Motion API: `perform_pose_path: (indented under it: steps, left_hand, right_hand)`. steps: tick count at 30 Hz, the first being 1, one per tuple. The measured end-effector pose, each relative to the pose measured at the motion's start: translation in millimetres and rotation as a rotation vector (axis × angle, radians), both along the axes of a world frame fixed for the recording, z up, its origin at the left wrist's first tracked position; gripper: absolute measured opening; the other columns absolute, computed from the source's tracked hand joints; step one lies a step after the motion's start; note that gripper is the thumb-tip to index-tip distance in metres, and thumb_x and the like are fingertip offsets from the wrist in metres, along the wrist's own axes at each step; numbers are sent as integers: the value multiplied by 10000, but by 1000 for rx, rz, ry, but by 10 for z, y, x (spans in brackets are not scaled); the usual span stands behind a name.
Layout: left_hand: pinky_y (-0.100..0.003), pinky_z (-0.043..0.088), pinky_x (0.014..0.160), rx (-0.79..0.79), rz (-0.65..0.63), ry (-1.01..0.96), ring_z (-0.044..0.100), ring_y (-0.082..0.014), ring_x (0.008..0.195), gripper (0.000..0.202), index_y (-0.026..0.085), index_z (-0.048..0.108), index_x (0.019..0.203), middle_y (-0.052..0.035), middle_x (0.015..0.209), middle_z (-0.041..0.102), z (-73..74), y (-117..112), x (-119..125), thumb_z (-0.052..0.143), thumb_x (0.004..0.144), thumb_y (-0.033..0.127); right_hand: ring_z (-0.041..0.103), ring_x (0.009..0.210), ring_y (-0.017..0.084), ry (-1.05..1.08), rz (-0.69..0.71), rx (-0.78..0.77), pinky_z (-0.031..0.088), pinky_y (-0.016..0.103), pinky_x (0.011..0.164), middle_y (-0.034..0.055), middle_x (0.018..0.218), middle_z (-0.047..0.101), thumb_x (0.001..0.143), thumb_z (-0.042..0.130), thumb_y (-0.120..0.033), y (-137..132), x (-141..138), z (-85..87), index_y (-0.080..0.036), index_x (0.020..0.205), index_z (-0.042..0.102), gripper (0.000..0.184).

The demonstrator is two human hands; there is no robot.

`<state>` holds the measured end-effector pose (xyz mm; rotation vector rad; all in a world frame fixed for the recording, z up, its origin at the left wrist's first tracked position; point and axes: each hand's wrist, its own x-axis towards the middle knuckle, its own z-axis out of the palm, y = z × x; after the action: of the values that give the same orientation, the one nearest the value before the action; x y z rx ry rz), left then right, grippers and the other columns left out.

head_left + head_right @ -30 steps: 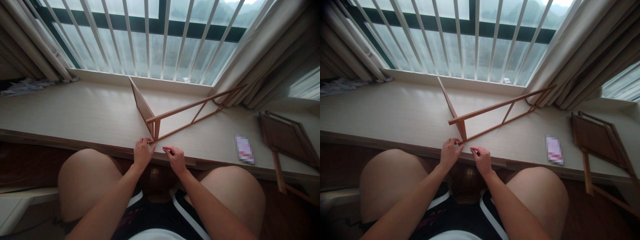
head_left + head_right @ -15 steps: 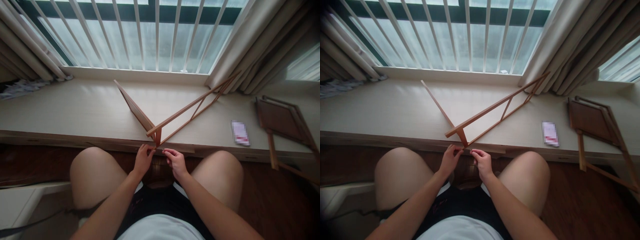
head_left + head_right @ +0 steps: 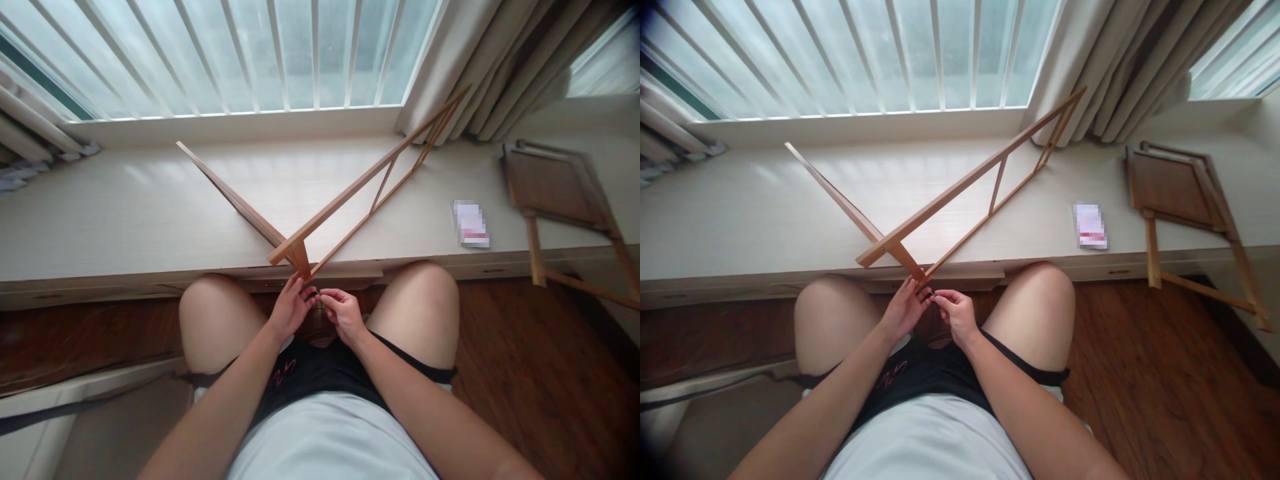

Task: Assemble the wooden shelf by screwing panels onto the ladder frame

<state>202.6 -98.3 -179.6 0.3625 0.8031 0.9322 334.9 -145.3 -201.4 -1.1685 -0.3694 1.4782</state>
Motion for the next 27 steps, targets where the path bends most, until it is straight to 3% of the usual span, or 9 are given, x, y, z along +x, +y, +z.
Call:
perform_pose_path:
  steps: [10,17,27]
  left_hand:
    - [-221,477,644,59,29,113,578,-71,669,223,200,569,901,12,876,657,-104,90,55,711,751,282]
    - [-248,478,615,81,-11,109,604,-120,719,273,167,597,942,-42,878,657,-148,32,8,623,813,407]
    - [-213,431,556,61,-14,185,575,-107,654,302,129,643,892,-32,745,631,-133,64,-47,645,787,413]
  right_hand:
    - [409,425,40,49,12,72,210,163,359,46,760,699,648,771,-343,152,-149,47,-155,856,686,293]
    - [421,431,38,17,-9,76,253,169,367,34,785,702,657,765,-345,173,-153,-41,-165,869,676,293]
    - [405,429,41,-52,1,99,240,178,363,24,732,682,659,759,-342,210,-203,-109,-160,842,682,270]
